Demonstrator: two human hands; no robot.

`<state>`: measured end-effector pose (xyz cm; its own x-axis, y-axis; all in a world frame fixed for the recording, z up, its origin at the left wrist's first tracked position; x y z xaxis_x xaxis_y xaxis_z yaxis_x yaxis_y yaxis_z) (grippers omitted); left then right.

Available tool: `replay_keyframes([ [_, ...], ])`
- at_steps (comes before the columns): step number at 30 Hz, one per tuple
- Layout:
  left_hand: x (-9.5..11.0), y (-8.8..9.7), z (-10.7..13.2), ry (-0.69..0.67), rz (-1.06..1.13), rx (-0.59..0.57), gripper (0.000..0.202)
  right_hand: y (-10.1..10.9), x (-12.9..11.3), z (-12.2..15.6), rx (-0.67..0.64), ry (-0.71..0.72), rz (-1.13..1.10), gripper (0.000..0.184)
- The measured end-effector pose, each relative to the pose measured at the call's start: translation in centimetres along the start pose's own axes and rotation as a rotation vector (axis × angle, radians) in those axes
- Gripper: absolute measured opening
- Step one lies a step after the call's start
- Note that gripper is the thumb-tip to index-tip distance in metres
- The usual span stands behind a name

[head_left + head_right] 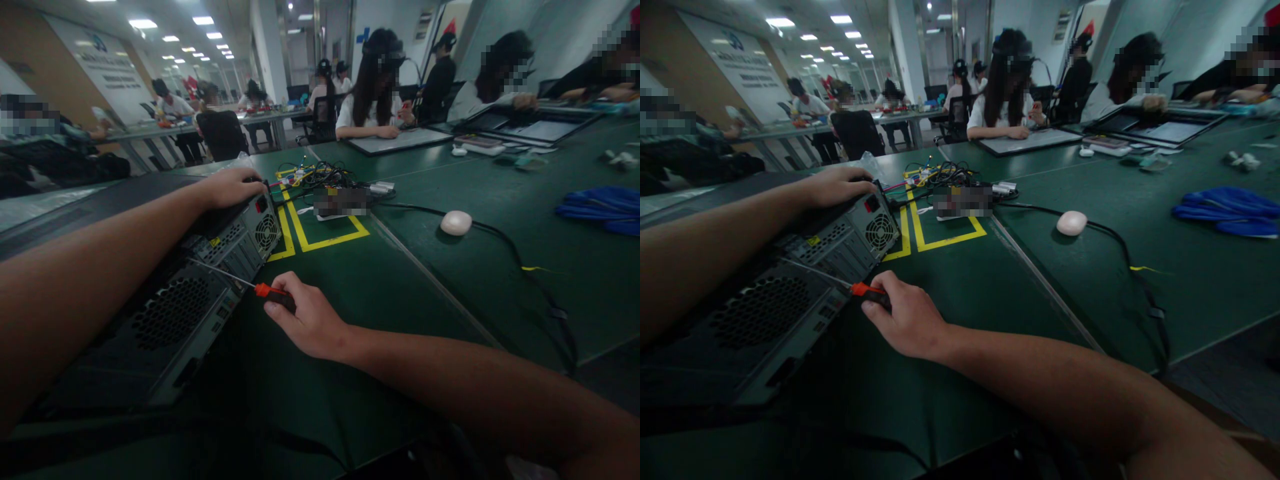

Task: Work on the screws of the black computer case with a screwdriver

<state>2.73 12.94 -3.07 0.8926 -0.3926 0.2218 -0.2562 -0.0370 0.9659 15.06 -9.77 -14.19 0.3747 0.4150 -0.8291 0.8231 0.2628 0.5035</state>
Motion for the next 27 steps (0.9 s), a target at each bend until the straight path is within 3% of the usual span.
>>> replay_keyframes([
  [17, 0.18, -0.04, 0.19, 0.02, -0.027, -0.014, 0.079, -0.25, -0.01, -0.01, 0.001, 0.039, 0.013, 0.014],
  [27, 0.24, 0.14, 0.15, 0.009, 0.025, 0.001, 0.071, 0.0, -0.51, 0.02, 0.051, 0.131, 0.052, 0.02],
])
Point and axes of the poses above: each hand's wrist, its own z-axis away from the middle knuckle, its own y-axis out of the back of the hand, x = y × z, the point moved 10 cm from there along -z, towards the middle knuckle, and after that the axes turned 6 degrees about z, right-handed, at the moved point
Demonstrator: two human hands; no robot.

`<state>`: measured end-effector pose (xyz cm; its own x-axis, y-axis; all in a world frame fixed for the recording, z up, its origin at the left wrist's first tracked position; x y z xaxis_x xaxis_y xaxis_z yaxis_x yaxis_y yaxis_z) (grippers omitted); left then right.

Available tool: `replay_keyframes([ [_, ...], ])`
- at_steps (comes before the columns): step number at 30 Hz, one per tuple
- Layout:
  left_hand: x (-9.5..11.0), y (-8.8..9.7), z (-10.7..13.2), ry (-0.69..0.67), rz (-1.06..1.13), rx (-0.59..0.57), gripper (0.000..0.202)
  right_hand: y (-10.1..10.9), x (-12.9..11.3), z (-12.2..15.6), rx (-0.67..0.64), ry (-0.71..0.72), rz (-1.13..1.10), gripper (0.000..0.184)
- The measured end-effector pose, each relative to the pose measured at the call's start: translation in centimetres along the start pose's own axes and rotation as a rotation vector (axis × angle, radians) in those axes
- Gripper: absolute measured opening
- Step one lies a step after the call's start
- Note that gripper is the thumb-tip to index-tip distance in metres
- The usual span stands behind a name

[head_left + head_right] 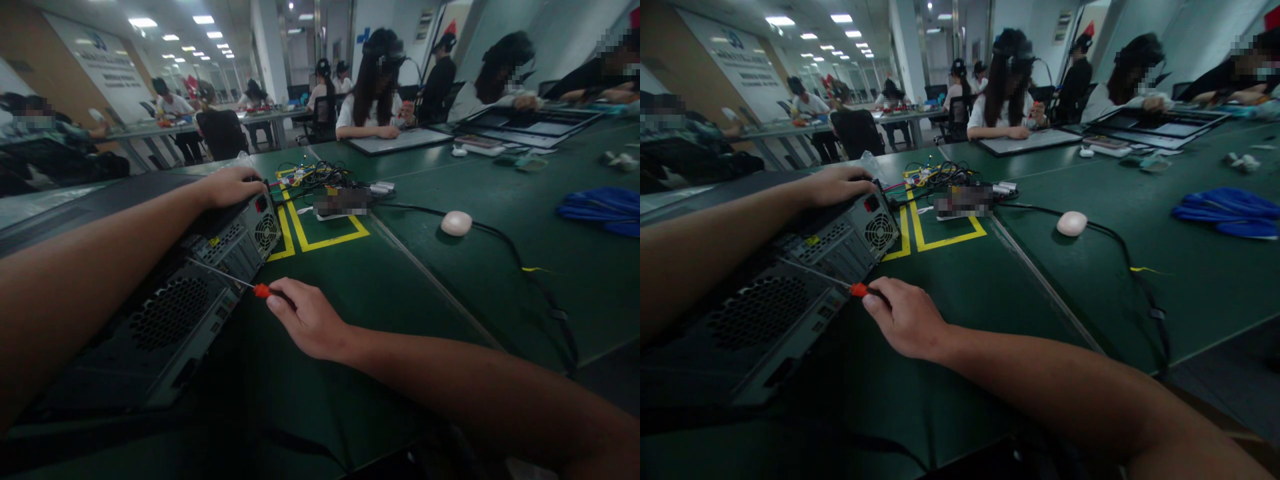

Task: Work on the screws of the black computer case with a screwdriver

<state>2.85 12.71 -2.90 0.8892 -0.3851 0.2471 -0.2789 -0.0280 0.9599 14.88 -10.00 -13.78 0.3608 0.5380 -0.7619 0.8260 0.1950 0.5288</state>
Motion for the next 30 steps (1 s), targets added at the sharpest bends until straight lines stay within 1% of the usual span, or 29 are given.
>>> replay_keyframes([
  [5, -0.1, -0.05, -0.03, 0.003, 0.002, -0.005, 0.071, -0.09, -0.13, -0.08, -0.017, 0.012, -0.014, 0.03],
  [8, -0.14, -0.05, -0.06, 0.003, 0.0, -0.006, 0.07, -0.04, 0.08, -0.01, -0.035, -0.045, -0.039, 0.027],
  [12, -0.05, -0.09, -0.08, -0.004, -0.01, -0.007, 0.071, -0.15, 0.56, 0.14, -0.059, -0.119, -0.038, 0.032],
  [18, 0.11, -0.1, 0.07, 0.003, -0.027, -0.009, 0.072, -0.08, 0.7, -0.02, -0.04, -0.134, -0.033, 0.018],
  [23, -0.04, -0.12, 0.04, 0.014, -0.038, -0.01, 0.077, -0.11, 0.63, -0.07, -0.055, -0.137, -0.04, 0.016],
  [30, 0.03, -0.13, 0.08, 0.007, -0.044, -0.018, 0.077, -0.09, 0.49, -0.07, -0.054, -0.125, -0.055, 0.016],
])
Point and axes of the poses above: each hand's wrist, its own z-axis away from the middle knuckle, its own y-axis out of the back of the hand, x = y × z, the point moved 10 cm from there along -z, towards the middle knuckle, and after that the axes turned 6 degrees about z, right-handed, at the moved point
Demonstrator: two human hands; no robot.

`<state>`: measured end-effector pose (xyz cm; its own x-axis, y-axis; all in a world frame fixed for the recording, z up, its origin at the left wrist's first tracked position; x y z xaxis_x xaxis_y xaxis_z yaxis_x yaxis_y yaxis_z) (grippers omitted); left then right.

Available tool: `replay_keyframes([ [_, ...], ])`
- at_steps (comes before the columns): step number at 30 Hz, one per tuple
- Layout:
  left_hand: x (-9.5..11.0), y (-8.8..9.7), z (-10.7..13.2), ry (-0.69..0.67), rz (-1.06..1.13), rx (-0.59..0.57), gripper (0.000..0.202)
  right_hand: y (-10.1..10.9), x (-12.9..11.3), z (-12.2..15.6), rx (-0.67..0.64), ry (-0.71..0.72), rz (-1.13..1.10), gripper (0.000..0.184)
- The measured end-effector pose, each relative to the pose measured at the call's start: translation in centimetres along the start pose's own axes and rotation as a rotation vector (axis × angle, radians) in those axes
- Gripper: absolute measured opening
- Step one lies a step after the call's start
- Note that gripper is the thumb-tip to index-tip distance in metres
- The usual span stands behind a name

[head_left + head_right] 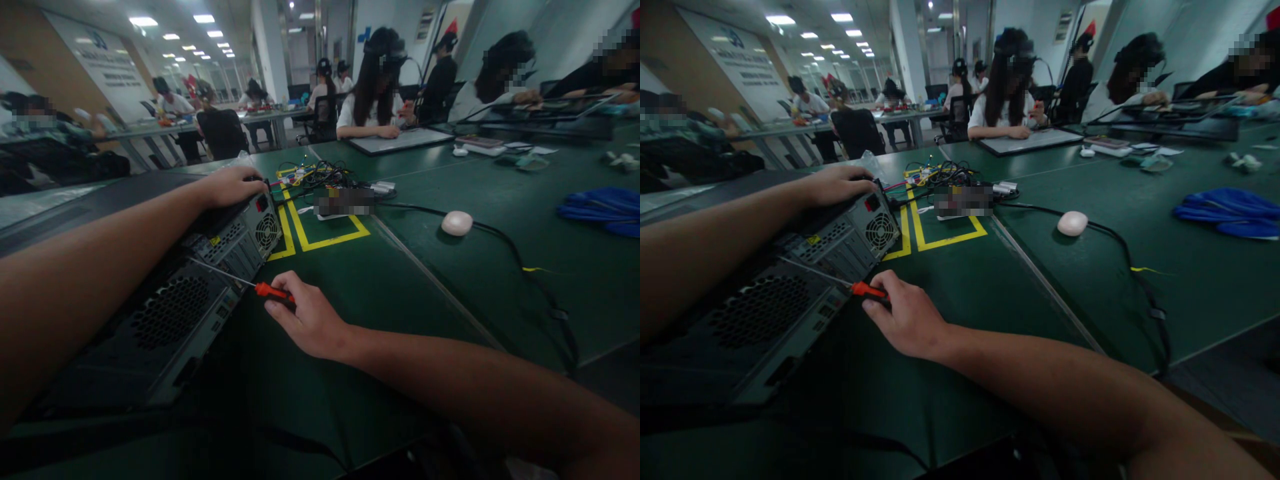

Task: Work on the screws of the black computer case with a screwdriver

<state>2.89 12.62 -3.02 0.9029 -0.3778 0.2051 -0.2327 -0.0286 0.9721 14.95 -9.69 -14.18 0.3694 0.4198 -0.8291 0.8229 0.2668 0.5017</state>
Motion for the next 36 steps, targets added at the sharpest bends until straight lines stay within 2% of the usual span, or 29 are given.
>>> replay_keyframes([
  [30, -0.16, -0.01, -0.11, 0.004, -0.028, 0.007, 0.072, 0.03, -0.15, 0.18, 0.012, 0.019, 0.009, 0.014],
  [36, 0.14, -0.01, -0.02, -0.016, -0.02, -0.01, 0.072, 0.26, -0.61, 0.14, 0.047, 0.1, 0.029, 0.009],
])
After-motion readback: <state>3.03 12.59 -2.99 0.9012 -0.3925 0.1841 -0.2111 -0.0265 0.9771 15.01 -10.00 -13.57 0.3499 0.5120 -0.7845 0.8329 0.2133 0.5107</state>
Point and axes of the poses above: each hand's wrist, its own z-axis away from the middle knuckle, its own y-axis out of the back of the hand, x = y × z, the point moved 10 cm from there along -z, towards the middle knuckle, and after that the axes turned 6 degrees about z, right-handed, at the moved point
